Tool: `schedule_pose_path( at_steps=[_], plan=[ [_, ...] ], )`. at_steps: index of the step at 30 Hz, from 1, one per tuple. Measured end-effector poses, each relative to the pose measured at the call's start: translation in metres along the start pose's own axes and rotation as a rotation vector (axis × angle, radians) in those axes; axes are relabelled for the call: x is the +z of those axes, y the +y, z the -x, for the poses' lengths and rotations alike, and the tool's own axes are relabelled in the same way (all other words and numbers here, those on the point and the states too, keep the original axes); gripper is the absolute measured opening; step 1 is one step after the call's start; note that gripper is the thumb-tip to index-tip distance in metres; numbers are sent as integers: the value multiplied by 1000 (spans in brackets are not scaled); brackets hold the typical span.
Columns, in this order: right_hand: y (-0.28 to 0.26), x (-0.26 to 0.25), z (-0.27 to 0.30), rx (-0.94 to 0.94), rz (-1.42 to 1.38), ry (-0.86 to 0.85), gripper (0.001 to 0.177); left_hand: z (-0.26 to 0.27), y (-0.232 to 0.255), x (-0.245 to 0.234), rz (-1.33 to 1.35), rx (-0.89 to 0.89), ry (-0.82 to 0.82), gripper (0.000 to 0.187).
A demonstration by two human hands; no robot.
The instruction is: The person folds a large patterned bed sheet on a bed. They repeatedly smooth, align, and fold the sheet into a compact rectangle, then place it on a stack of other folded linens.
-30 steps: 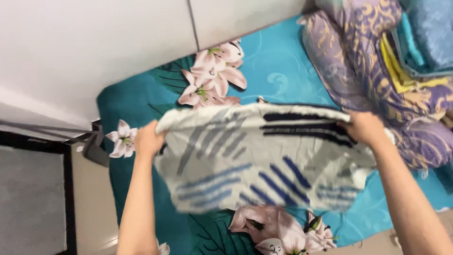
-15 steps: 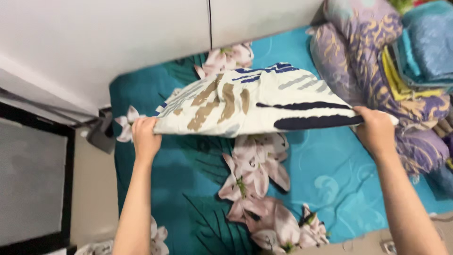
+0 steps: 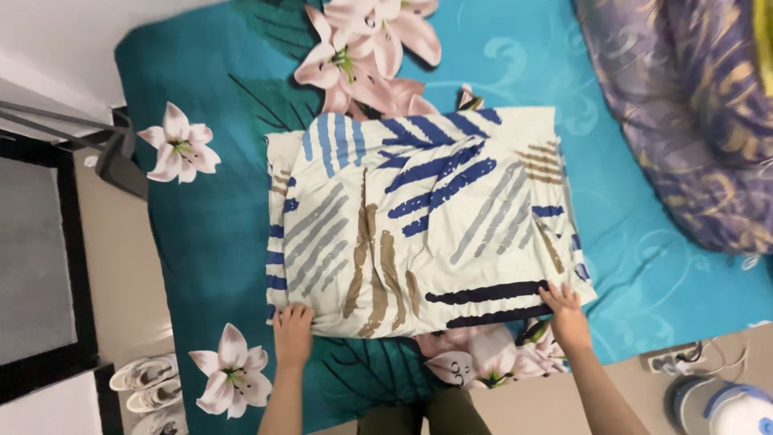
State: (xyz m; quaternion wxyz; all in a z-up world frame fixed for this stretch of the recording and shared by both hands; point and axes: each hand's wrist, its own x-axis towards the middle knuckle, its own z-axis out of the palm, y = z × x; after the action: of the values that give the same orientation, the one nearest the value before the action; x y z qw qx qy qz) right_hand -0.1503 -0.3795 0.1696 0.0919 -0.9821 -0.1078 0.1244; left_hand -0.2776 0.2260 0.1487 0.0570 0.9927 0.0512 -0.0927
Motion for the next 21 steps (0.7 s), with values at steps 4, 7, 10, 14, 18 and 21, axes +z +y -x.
schedule_pose_path(
  at_steps=[4,7,10,14,18,21],
  plan=[
    [6,29,11,203,195,-162,66,12,-10,31,-198,-101,-236,33],
    [9,57,11,505,217,-182,57,4,-10,42,-111,-315,-613,29],
    [11,90,10,756,-348,130,62,-21,5,48,-118,-544,-1203,54],
    [12,117,-5,1450,-1450,426,66,-62,58,54,-18,-501,-647,26],
    [17,135,-10,1561,-1542,377,55,-111,150,47,420,-199,-62,33],
    [23,143,-12,1401,-1657,324,54,-143,213,45,626,92,138,44]
  ],
)
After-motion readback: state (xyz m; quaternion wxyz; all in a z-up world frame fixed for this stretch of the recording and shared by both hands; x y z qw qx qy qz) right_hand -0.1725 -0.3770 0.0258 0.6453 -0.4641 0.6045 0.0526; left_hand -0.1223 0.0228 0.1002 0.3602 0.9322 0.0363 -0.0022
